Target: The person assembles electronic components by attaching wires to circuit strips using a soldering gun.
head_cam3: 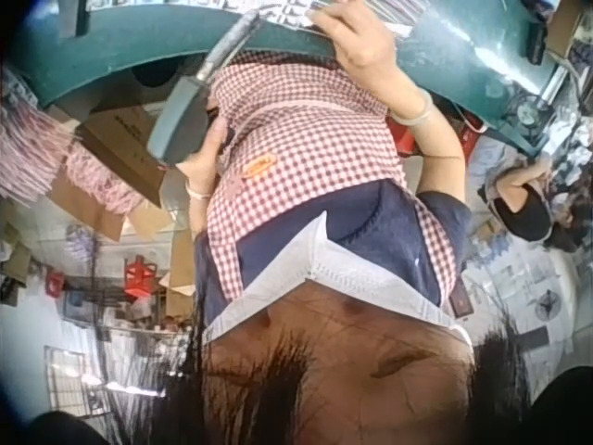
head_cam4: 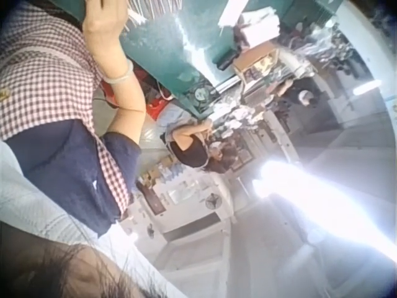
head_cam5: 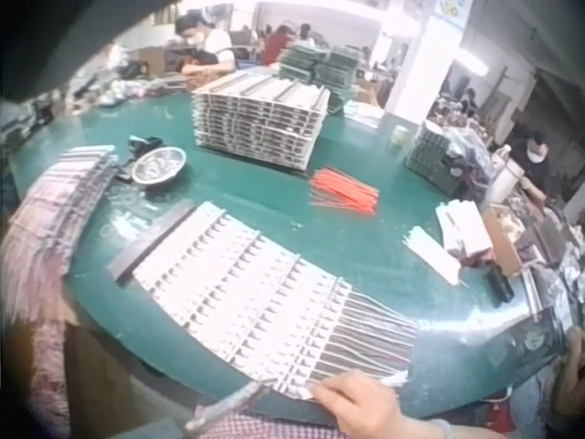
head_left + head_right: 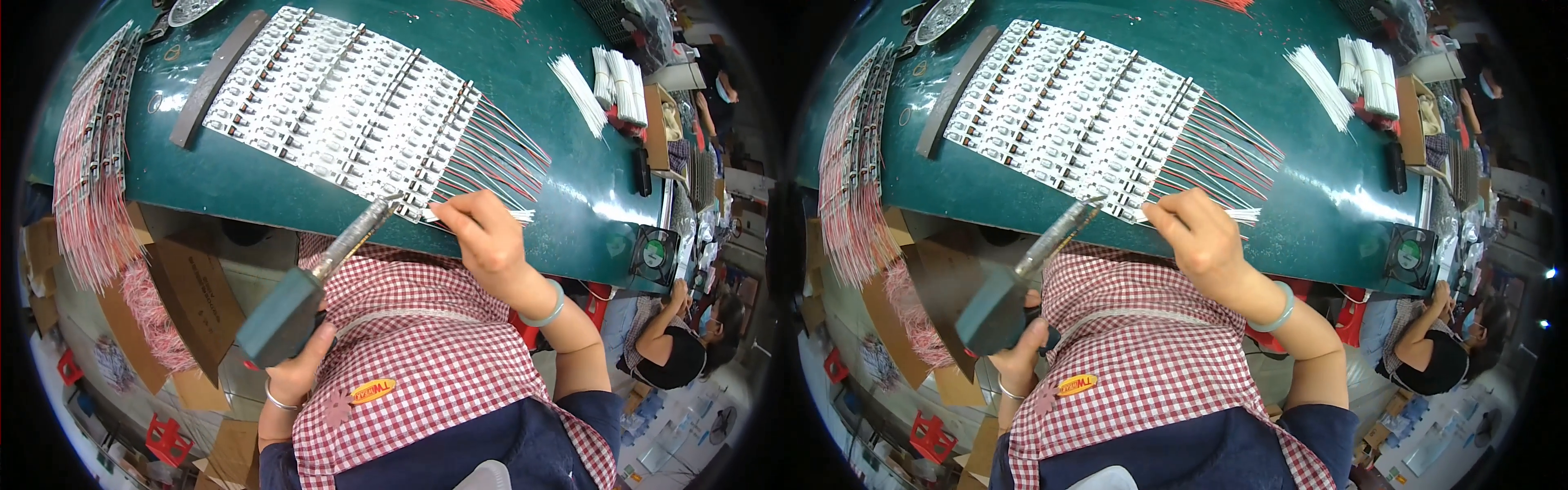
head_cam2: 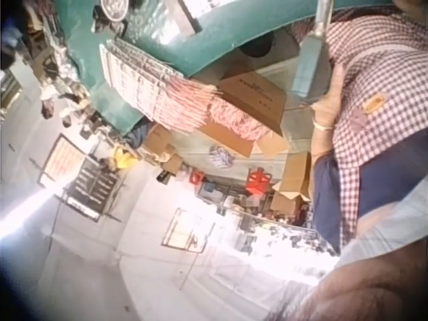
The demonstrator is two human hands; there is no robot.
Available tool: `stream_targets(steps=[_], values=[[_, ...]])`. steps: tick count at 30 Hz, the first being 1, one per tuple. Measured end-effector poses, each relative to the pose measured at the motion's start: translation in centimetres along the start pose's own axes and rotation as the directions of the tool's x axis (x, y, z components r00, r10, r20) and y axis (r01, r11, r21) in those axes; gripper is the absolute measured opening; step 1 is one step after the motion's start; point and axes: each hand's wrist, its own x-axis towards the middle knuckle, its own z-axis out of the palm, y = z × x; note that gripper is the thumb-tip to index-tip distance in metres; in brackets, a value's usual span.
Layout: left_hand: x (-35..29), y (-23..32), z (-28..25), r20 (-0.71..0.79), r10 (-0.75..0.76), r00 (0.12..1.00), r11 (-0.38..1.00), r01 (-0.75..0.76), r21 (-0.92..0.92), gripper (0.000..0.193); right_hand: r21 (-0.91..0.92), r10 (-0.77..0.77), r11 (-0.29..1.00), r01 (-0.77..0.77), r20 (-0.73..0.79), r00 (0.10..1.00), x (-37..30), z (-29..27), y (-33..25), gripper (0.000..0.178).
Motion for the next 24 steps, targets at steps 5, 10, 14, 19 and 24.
stream_targets(steps=[5,10,14,19,24], values=[[-0.6,-1.3,0.1,0.180,0.163,0.970,0.903,-0.220,0.370,0.026,-0.083,-0.097,0.992,0.096,-0.016,0.995,-1.3,1.1,0.0,0.030],[-0.1,0.0,0.9,0.262,0.275,0.925,0.817,-0.369,0.444,0.023,-0.068,-0.074,0.995,0.072,-0.031,0.997,-1.3,1.3,-0.5,0.030],[0.4,1.1,2.1,0.306,0.352,0.884,0.747,-0.463,0.477,0.022,-0.097,-0.090,0.991,0.089,0.001,0.996,-1.3,1.3,-0.5,0.030],[0.3,1.3,2.8,0.300,0.353,0.886,0.753,-0.459,0.471,0.021,-0.097,-0.098,0.991,0.097,-0.005,0.995,-1.5,1.5,-0.5,0.031],[0.3,1.6,3.3,0.320,0.400,0.859,0.694,-0.512,0.507,0.020,-0.092,-0.101,0.991,0.097,-0.036,0.994,-1.6,1.9,-0.5,0.032]])
